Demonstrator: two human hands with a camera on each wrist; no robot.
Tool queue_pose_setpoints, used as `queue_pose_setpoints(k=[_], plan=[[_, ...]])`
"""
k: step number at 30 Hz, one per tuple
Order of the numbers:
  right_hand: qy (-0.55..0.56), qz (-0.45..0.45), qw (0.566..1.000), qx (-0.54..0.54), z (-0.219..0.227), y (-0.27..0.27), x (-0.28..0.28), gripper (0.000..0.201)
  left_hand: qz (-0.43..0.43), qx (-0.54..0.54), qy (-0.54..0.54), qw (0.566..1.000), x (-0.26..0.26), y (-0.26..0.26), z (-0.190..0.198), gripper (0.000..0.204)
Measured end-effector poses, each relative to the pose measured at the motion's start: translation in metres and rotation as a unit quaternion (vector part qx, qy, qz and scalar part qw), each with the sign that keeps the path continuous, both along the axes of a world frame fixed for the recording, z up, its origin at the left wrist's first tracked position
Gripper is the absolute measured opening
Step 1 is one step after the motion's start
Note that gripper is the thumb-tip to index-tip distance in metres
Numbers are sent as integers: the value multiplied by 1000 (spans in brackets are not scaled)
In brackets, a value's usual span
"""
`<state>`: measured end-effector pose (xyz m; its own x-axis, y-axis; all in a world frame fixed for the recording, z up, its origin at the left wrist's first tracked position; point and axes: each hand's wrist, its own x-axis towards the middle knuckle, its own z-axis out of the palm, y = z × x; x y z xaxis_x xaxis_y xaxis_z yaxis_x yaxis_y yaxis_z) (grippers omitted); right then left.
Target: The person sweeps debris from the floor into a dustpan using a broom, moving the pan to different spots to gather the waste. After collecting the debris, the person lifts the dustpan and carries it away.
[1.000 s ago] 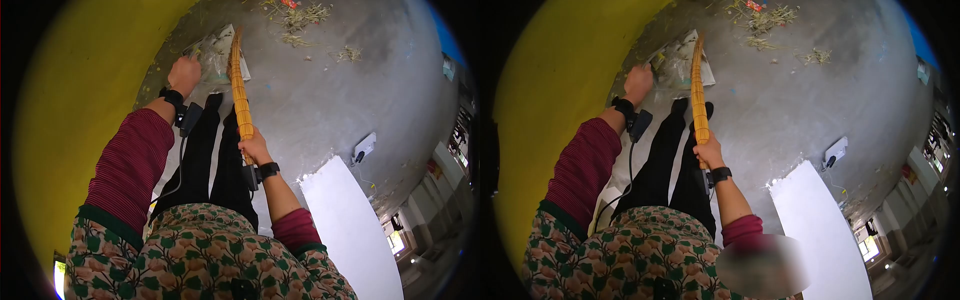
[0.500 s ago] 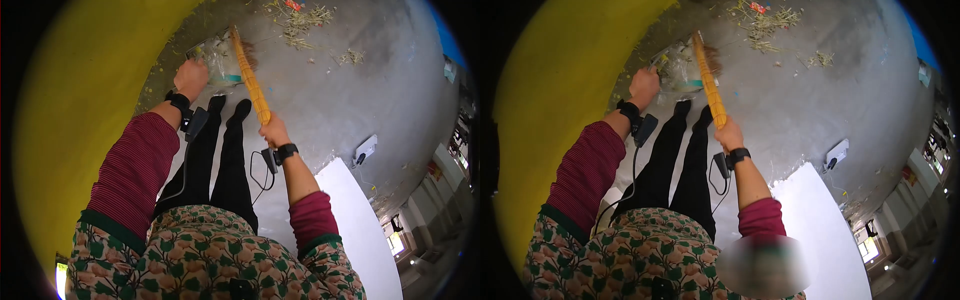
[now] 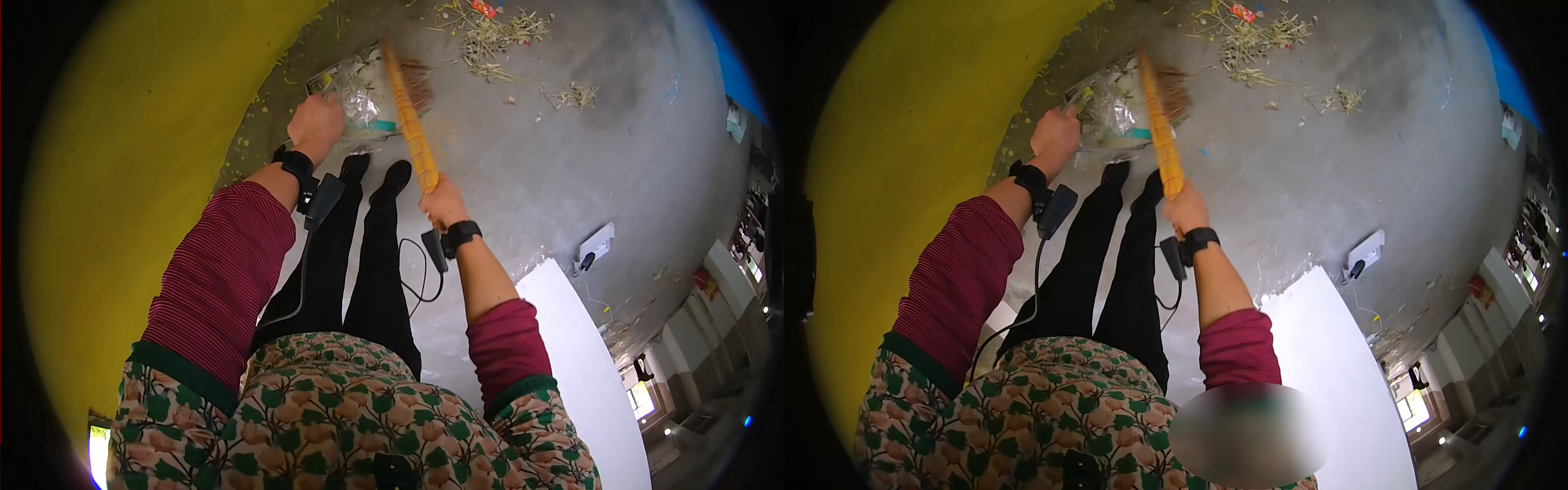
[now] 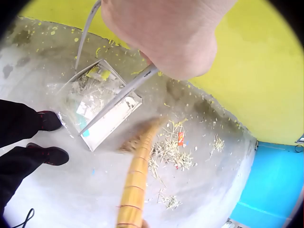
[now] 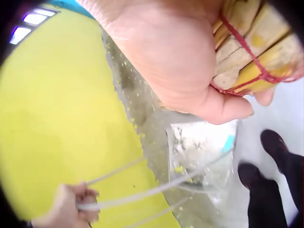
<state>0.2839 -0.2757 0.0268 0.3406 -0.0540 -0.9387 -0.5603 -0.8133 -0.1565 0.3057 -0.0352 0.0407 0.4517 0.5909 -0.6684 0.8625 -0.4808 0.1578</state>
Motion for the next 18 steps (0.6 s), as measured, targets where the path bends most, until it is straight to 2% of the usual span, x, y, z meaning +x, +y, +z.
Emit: queue_pose_setpoints(k=[1, 3, 5, 7, 9, 11, 13, 15, 16, 18], plan=[[36, -18, 999, 37, 20, 0, -14, 44, -2, -1, 1, 1000, -1, 0, 0, 41], [72, -186, 967, 161, 37, -30, -42, 53, -9, 4, 4, 1000, 2, 0, 0, 41], [39, -131, 985, 106, 83, -46, -39, 62, -10, -3, 6, 1000, 2, 2, 1, 41], [-32, -76, 995, 59, 91, -63, -25, 64, -15, -12, 5, 1000, 0, -1, 0, 42], [-74, -44, 996, 39, 74, -66, 10, 53, 2, -2, -6, 1000, 0, -2, -1, 42], [-172, 93, 980, -39, 22, -66, 35, 38, -3, -1, -13, 1000, 1, 1, -4, 42], [-66, 49, 994, -66, 0, -37, 47, 30, -13, 1, -11, 1000, -5, 2, -3, 42], [-33, 76, 995, -58, -13, -19, 15, 31, -5, 7, -12, 1000, -2, 1, -3, 41], [-22, 74, 997, -8, -7, -20, -4, 34, -4, 5, -10, 1000, -3, 0, -3, 41], [41, -52, 992, 108, 36, -29, -22, 49, -8, 9, -7, 1000, -1, 0, -3, 42]])
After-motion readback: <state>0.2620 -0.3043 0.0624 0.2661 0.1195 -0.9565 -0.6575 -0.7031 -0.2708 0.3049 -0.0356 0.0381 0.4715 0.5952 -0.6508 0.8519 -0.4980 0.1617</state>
